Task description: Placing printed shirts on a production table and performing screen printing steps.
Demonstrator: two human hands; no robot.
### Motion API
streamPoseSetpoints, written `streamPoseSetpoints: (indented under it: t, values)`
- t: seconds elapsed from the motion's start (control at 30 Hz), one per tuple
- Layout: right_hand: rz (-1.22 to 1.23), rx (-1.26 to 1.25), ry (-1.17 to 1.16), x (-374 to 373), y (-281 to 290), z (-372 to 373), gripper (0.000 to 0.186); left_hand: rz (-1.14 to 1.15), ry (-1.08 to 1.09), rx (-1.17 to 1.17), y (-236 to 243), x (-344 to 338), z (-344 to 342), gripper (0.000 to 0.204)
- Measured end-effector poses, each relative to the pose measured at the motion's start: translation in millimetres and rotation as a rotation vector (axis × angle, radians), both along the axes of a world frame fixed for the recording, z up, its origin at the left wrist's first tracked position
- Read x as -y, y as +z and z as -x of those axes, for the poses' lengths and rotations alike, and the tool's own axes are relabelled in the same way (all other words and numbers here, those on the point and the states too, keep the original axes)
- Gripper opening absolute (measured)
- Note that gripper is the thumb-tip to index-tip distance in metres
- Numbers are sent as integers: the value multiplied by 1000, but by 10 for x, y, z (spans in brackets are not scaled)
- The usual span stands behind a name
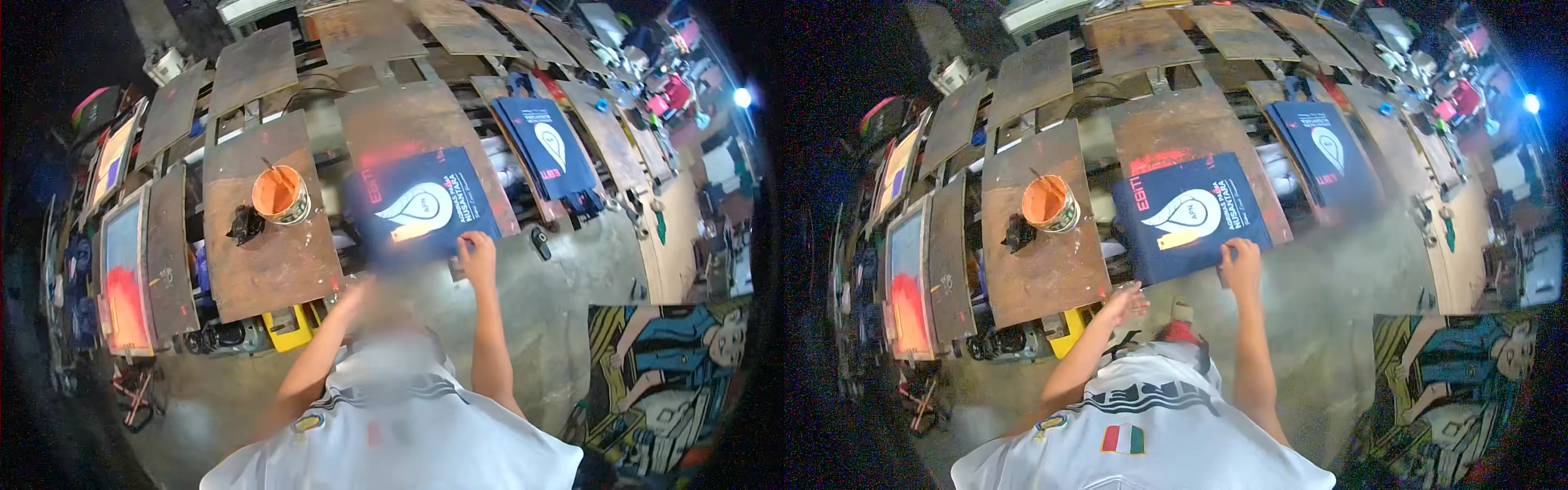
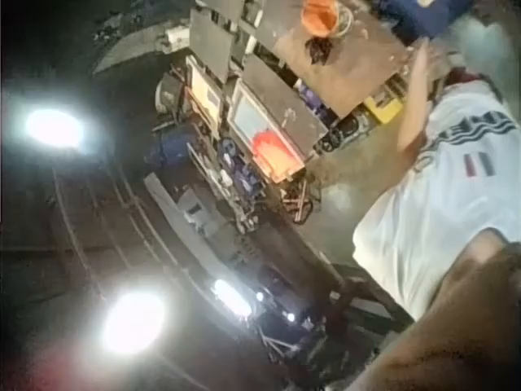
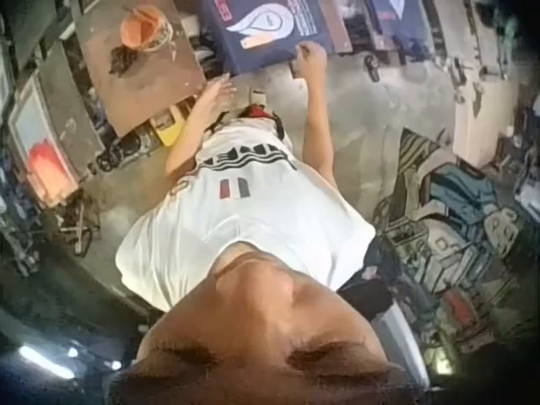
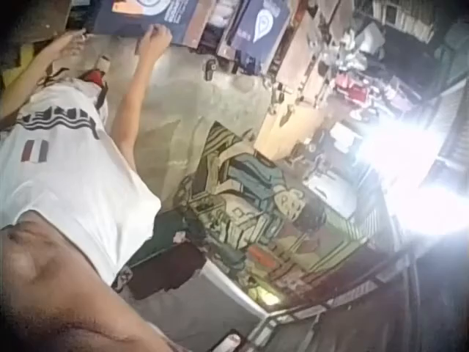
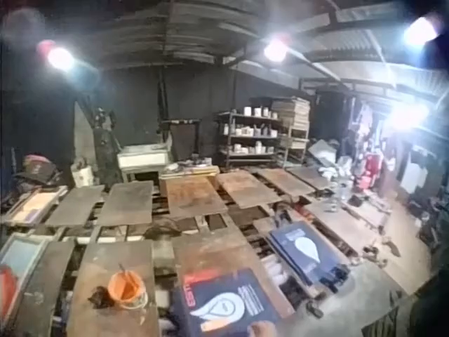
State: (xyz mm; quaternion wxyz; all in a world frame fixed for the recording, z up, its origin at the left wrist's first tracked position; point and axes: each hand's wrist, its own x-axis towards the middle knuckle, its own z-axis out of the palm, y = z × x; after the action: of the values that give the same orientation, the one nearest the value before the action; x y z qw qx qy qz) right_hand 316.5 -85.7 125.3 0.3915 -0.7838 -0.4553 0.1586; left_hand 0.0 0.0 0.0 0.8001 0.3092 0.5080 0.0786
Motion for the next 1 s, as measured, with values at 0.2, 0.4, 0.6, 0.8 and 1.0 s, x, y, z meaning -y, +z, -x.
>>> streamPoseSetpoints:
  t: [0.2, 0.4, 0.6, 0.8, 1.0]
  values:
    - [55, 503, -114, -246, -201, -930, 27, 134, 442, 163, -177, -110, -438, 38]
    - [237, 437, -209, -228, -330, -1133, 36, -229, 613, 18, 464, 127, -568, 14]
    - [117, 369, -206, -216, -601, -1291, 32, -439, 596, -28, 693, 67, -764, 12]
    - [80, 242, -164, -291, -622, -1272, 17, -698, 415, -54, 1142, -307, -1012, 29]
    - [-61, 7, -124, -313, -361, -1224, 19, -747, 537, -110, 1296, -328, -1069, 32]
